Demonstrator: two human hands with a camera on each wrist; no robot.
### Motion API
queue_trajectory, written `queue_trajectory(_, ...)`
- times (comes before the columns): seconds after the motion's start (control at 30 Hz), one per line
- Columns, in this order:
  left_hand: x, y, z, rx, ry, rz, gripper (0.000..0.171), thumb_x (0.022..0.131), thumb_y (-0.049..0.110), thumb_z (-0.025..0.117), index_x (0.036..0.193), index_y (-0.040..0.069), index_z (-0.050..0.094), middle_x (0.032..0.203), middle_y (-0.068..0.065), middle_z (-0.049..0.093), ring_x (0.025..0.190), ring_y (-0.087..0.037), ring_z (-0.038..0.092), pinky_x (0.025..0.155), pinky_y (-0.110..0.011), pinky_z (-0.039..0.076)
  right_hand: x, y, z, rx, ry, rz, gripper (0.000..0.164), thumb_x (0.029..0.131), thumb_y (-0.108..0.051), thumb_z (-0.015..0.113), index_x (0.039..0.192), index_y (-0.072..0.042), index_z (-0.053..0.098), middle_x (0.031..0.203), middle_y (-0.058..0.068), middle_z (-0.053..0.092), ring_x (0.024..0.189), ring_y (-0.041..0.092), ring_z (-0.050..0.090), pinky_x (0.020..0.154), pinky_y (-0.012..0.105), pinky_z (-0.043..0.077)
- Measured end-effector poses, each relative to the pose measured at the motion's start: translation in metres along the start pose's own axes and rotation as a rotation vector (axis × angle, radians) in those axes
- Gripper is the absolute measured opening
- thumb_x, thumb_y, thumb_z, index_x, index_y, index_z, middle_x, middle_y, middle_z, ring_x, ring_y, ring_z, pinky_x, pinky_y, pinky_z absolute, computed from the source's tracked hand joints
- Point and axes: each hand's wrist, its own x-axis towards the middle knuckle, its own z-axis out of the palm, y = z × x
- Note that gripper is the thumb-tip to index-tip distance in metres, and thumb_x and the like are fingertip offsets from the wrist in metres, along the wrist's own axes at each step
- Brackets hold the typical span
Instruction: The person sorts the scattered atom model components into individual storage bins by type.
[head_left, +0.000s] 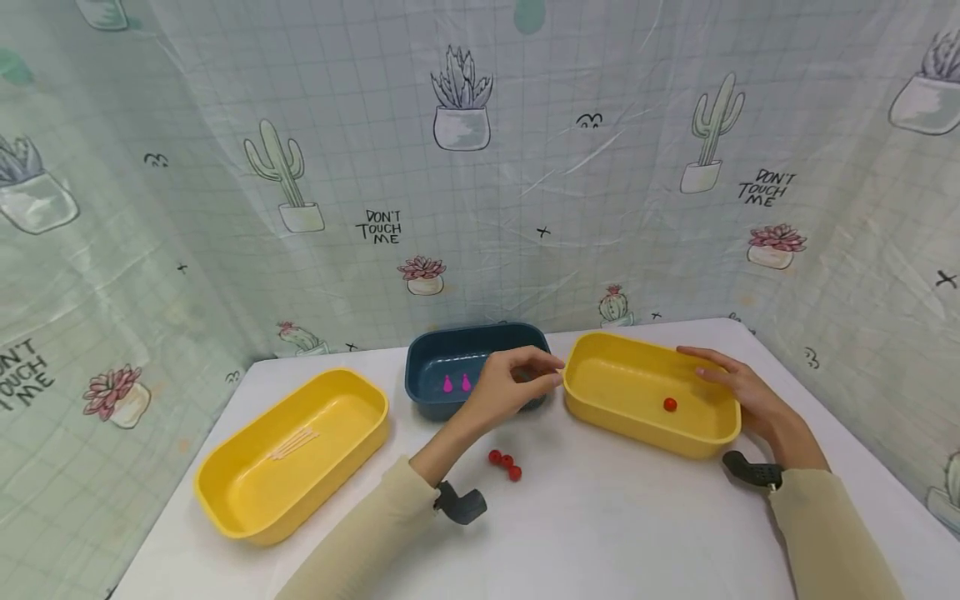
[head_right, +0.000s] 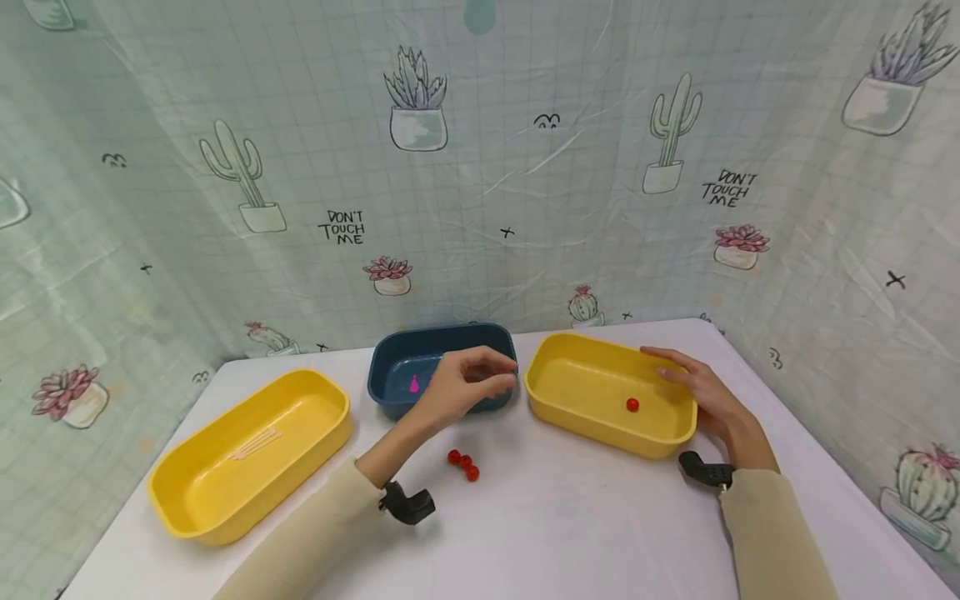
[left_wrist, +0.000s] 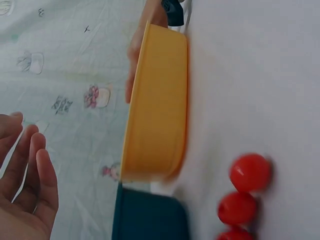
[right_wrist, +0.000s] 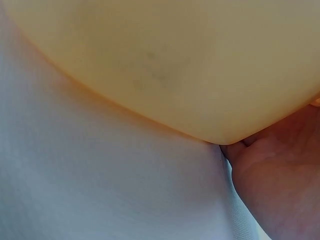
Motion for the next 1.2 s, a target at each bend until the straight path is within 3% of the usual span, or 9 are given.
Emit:
queue_trajectory(0.27,-0.047,-0.012,-0.025,-0.03,0.021,-0.093,0.022,0.094,0.02,0.076,0.114,0.011,0.077,0.109,-0.008,0.077,0.09,-0.013,0.069,0.078,-0.023,0.059,0.001,0.001,-0.001,0.016,-0.004,0.006,0.057,0.108,-0.036,0.052,0.162,-0.029,0.036,0.165,-0.003,0.035,0.121,-0.004,0.05,0.096,0.012,0.052)
queue_trajectory(0.37,-0.059,-0.021,-0.029,-0.028,0.032,-0.128,0.022,0.094,0.02,0.077,0.114,0.01,0.077,0.107,-0.008,0.077,0.085,-0.013,0.07,0.076,-0.023,0.06,0.0,0.001,-0.002,0.03,0.006,0.007,0.056,0.107,-0.036,0.054,0.161,-0.031,0.038,0.163,-0.006,0.037,0.12,-0.005,0.052,0.096,0.013,0.052)
queue_trajectory(0.57,-0.081,-0.038,-0.036,-0.018,0.069,-0.185,0.023,0.095,0.019,0.075,0.113,0.005,0.076,0.102,-0.009,0.077,0.083,-0.012,0.069,0.075,-0.023,0.059,-0.002,-0.001,0.0,0.027,-0.002,0.006,0.057,0.107,-0.037,0.053,0.161,-0.031,0.037,0.168,0.0,0.031,0.12,-0.006,0.051,0.096,0.012,0.051)
queue_trajectory(0.9,-0.098,-0.053,-0.042,0.011,0.073,-0.248,0.023,0.095,0.02,0.075,0.113,0.007,0.076,0.104,-0.007,0.078,0.086,-0.014,0.068,0.075,-0.025,0.057,-0.001,-0.003,0.0,0.006,0.006,0.022,0.057,0.107,-0.04,0.052,0.162,-0.033,0.036,0.172,0.005,0.022,0.122,-0.004,0.049,0.097,0.01,0.05)
queue_trajectory(1.07,-0.103,-0.061,-0.042,0.029,0.08,-0.274,0.019,0.094,0.021,0.076,0.111,0.013,0.077,0.104,-0.005,0.079,0.088,-0.014,0.069,0.074,-0.023,0.058,-0.002,-0.003,0.001,0.024,-0.002,0.02,0.058,0.107,-0.04,0.054,0.161,-0.033,0.036,0.171,0.003,0.026,0.12,-0.004,0.052,0.097,0.013,0.052)
queue_trajectory(1.2,-0.106,-0.068,-0.04,0.02,0.069,-0.276,0.02,0.095,0.021,0.076,0.112,0.012,0.076,0.107,-0.007,0.078,0.087,-0.015,0.07,0.075,-0.022,0.059,-0.001,-0.003,0.002,0.034,-0.001,0.013,0.057,0.107,-0.038,0.054,0.161,-0.032,0.038,0.164,-0.004,0.034,0.119,-0.006,0.055,0.097,0.014,0.053)
